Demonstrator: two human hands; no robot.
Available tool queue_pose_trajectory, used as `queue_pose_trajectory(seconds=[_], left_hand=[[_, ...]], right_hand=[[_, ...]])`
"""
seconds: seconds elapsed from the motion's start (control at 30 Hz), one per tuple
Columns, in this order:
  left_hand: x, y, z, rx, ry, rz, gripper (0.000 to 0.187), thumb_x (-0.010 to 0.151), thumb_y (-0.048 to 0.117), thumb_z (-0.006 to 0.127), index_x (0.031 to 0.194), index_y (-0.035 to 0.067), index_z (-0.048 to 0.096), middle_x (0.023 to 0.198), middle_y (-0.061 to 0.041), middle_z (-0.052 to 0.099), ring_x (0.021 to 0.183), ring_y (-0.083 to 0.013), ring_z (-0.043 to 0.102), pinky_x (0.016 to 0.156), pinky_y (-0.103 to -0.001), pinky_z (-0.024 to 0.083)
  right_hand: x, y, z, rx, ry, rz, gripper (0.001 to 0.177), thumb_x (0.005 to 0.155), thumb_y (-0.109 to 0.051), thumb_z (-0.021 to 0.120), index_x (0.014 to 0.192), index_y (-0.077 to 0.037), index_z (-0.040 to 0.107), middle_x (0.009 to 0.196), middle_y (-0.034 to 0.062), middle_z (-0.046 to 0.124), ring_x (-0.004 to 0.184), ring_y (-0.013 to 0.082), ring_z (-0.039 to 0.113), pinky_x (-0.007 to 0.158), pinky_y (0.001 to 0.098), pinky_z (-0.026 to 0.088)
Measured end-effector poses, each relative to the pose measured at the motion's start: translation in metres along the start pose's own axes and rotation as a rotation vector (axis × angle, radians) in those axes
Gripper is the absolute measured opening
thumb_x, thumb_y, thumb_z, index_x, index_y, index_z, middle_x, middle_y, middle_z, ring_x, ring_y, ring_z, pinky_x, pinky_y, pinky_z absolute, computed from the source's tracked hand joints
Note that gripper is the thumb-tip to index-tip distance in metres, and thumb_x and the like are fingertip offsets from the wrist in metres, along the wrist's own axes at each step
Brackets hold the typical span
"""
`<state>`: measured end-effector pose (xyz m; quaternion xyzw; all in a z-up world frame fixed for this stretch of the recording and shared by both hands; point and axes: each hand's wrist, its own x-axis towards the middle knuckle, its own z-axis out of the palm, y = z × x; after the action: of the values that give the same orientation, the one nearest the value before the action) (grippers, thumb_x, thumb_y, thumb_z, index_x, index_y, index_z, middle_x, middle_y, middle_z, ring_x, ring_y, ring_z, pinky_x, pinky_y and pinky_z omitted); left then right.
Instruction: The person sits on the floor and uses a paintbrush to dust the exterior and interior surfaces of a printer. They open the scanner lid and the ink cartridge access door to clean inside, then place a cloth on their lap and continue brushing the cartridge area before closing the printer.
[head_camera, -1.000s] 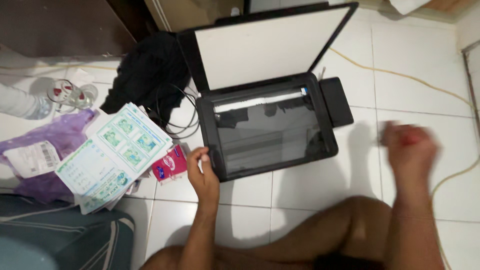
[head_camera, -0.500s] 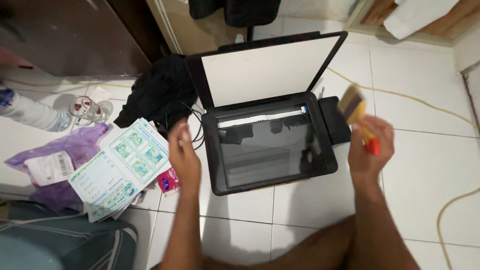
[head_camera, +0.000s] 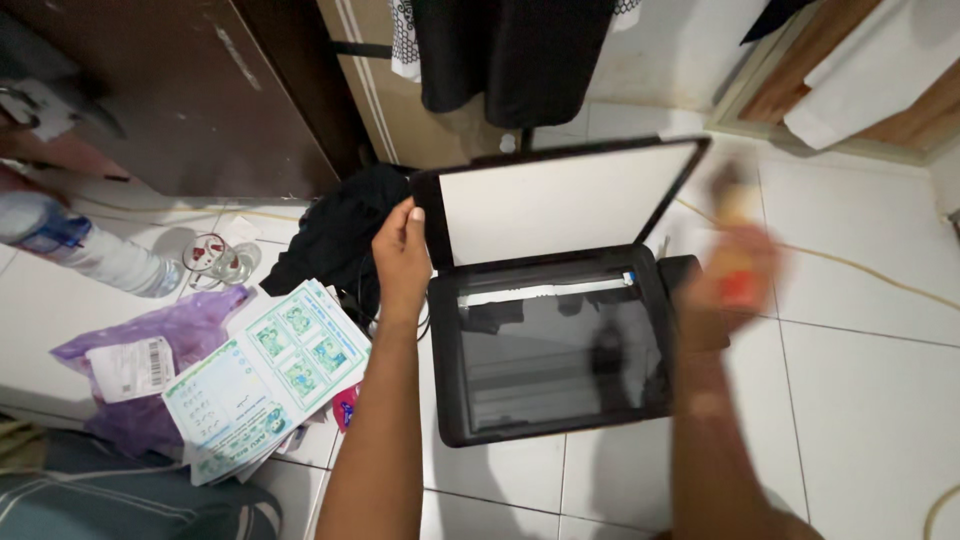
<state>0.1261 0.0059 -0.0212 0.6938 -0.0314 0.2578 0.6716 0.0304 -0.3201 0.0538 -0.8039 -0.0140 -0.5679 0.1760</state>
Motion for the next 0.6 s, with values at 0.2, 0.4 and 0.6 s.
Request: queue_pose_trajectory(seconds=[0.2,0.4,0.6], left_hand=[[-0.010,0.012,-0.004,-0.075,-0.046,0.026,0.026,0.106,0.009,0.057,0.125,-0.005,0.068,0.113,-0.006,0.074,0.104,-0.0115,0.066,0.094,-0.026,0.051],[-0.004,0.010,-0.007,-0.102,-0.090,-0.084,0.026,0.106,0.009,0.056,0.124,-0.004,0.069,0.108,-0.004,0.073,0.096,-0.0085,0.064,0.084,-0.024,0.052],[-0.009,0.012,-0.005,0.005,-0.034,-0.039,0.025,0.106,0.010,0.059,0.124,-0.004,0.069,0.106,-0.003,0.073,0.094,-0.0080,0.062,0.084,-0.023,0.050]], right_hand=[[-0.045,-0.041,0.036,0.885,0.118,0.413,0.013,0.102,-0.004,0.062,0.115,-0.003,0.060,0.108,0.0105,0.057,0.096,0.0207,0.058,0.082,0.0336,0.053],[-0.093,-0.133,0.061,0.789,-0.317,-0.100,0.035,0.086,0.008,0.075,0.117,-0.007,0.067,0.120,0.0210,0.064,0.108,0.0356,0.069,0.084,0.0346,0.060],[-0.063,-0.003,0.015,0.316,0.007,0.279,0.012,0.099,-0.003,0.068,0.111,-0.004,0.067,0.116,0.0138,0.065,0.105,0.0293,0.067,0.089,0.0402,0.059]])
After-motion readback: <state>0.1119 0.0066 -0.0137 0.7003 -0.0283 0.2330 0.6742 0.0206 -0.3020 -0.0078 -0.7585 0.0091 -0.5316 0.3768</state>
